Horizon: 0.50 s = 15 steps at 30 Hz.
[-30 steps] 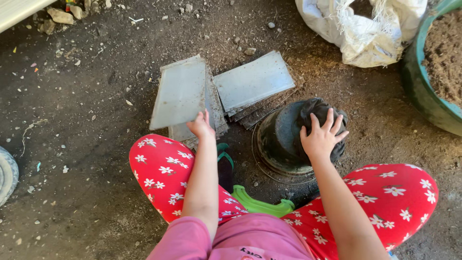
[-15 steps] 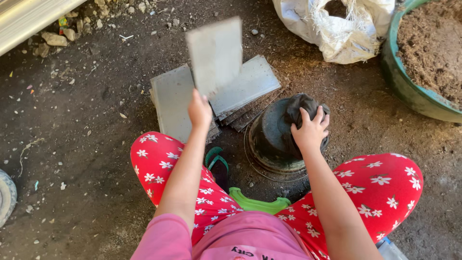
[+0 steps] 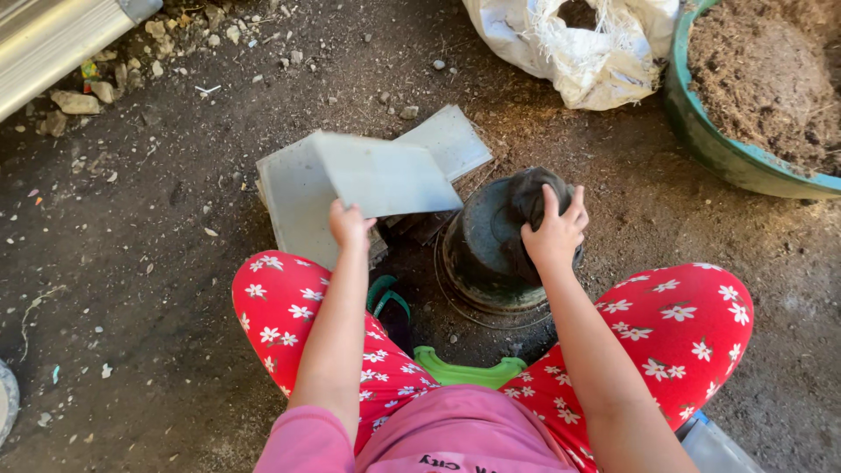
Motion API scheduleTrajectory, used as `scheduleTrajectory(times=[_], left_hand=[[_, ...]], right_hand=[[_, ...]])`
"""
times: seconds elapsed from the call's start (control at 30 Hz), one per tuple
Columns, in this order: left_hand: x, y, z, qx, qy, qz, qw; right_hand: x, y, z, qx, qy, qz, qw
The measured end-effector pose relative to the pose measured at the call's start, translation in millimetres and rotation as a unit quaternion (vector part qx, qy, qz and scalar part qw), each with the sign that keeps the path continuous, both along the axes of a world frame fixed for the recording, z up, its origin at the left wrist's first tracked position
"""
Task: The person sits on a small stool and scrubs rectangular tiles with a dark cloth. They wipe each tile repeatedly, flip it over to clean the other side, and place it on a stack. The person continues this process for multiple tiles.
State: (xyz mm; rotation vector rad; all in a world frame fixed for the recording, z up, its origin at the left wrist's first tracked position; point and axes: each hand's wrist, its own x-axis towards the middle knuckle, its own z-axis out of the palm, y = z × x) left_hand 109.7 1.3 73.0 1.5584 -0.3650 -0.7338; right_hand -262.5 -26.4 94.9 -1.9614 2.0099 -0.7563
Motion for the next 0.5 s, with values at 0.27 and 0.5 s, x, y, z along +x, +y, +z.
scheduleTrajectory(times=[0.27, 0.5], left_hand=[[3.5, 44.6, 27.9, -0.171, 0.103, -0.045, 0.979], [-88.9, 96.9, 14.9, -0.063, 0.238, -0.089, 0.965]], right_hand=[[-46.9, -30.5, 12.4, -0.033, -0.149, -0.024, 0.988], [-64.8, -46.3, 118.2, -0.08, -0.42, 0.14, 0.893]])
